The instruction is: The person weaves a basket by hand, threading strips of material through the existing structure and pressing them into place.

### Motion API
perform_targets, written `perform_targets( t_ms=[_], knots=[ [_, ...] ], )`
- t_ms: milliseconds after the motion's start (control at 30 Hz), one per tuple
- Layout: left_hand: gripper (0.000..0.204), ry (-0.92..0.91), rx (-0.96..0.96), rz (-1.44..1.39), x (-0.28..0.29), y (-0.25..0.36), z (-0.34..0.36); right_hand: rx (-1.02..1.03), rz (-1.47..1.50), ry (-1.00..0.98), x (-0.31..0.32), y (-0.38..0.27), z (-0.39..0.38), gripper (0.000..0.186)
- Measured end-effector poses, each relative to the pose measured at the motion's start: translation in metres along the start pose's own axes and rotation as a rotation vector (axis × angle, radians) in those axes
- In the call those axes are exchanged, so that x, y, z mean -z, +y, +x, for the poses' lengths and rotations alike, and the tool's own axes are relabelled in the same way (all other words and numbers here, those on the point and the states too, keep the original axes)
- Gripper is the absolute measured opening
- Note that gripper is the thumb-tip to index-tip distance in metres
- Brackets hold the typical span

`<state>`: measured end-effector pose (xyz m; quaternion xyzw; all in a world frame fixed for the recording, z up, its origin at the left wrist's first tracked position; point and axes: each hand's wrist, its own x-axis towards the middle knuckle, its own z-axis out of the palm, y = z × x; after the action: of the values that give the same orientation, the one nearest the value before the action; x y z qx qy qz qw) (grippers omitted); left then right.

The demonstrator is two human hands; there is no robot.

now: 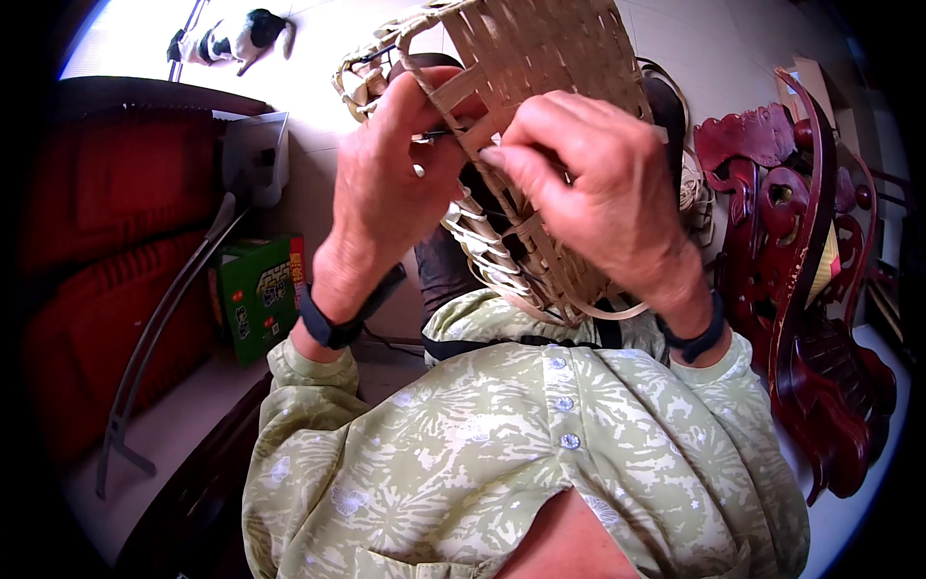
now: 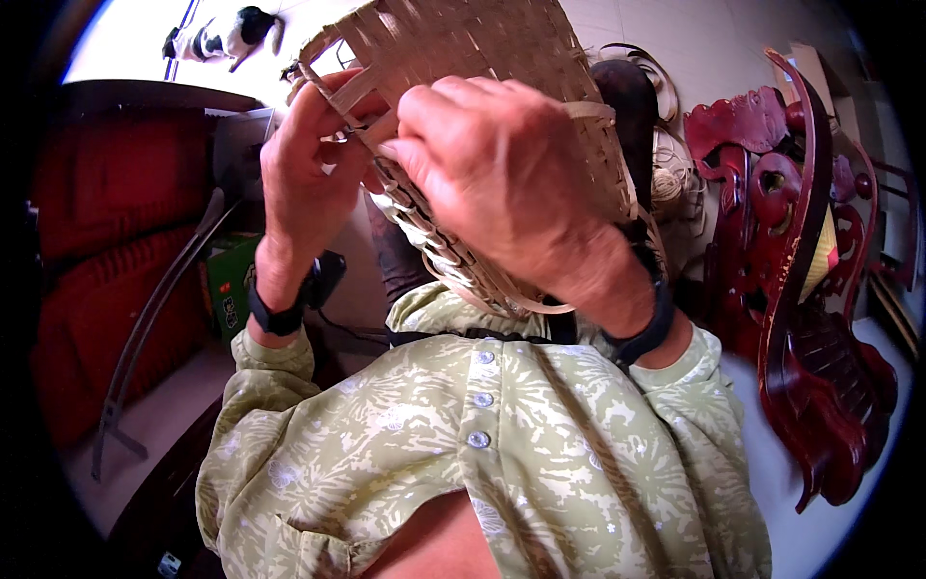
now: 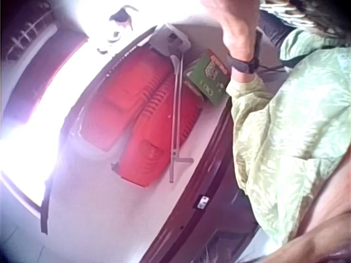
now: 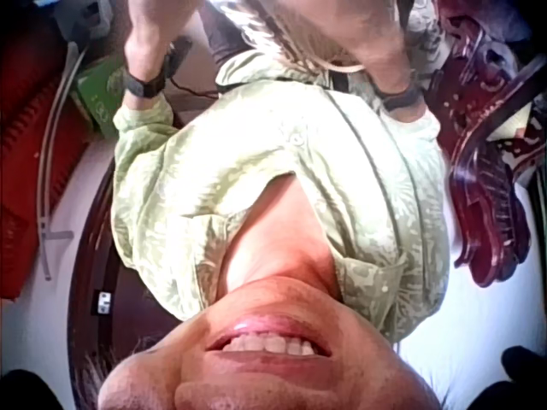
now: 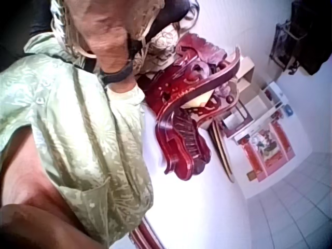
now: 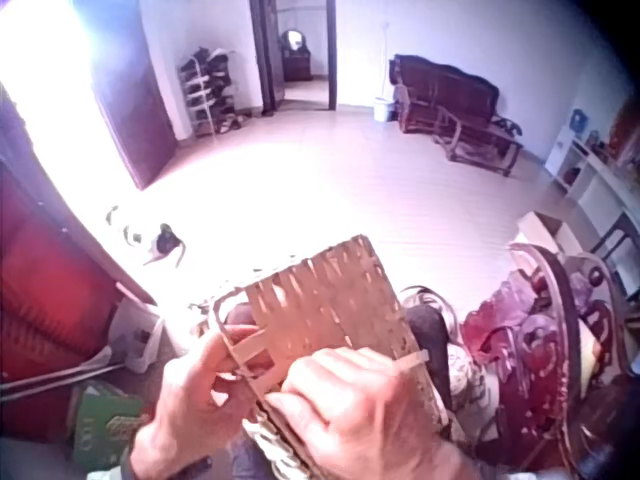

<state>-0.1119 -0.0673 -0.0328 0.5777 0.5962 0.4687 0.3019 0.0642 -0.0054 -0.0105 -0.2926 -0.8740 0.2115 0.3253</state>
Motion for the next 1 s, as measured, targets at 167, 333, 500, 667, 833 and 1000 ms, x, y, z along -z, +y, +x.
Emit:
perform_targets(
  t_ms=[167,333,500,667,833,1000],
  knots=[
    [0.053,0.318,-0.260,0.237,-0.022,-0.021,-0.013,0.047,0.119,-0.042,0.006,0.017,0.016,0.012],
    [0.059,0.441,-0.284,0.342,-0.034,-0.025,-0.012,0.184,0.004,-0.049,0.008,0.017,0.020,0.020],
    [0.046,0.491,-0.110,0.334,-0.043,-0.015,-0.009,0.273,-0.110,-0.034,0.000,0.022,0.020,0.025],
    [0.048,0.541,-0.024,0.396,-0.049,-0.013,-0.007,0.221,-0.277,-0.010,-0.006,0.012,0.021,0.010],
    [0.043,0.642,-0.144,0.351,-0.056,-0.020,-0.004,0.176,-0.466,-0.067,-0.004,-0.010,0.026,0.011],
    [0.041,0.641,-0.166,0.368,-0.057,-0.026,-0.004,0.039,-0.476,-0.184,-0.004,-0.020,0.030,0.009]
  ],
)
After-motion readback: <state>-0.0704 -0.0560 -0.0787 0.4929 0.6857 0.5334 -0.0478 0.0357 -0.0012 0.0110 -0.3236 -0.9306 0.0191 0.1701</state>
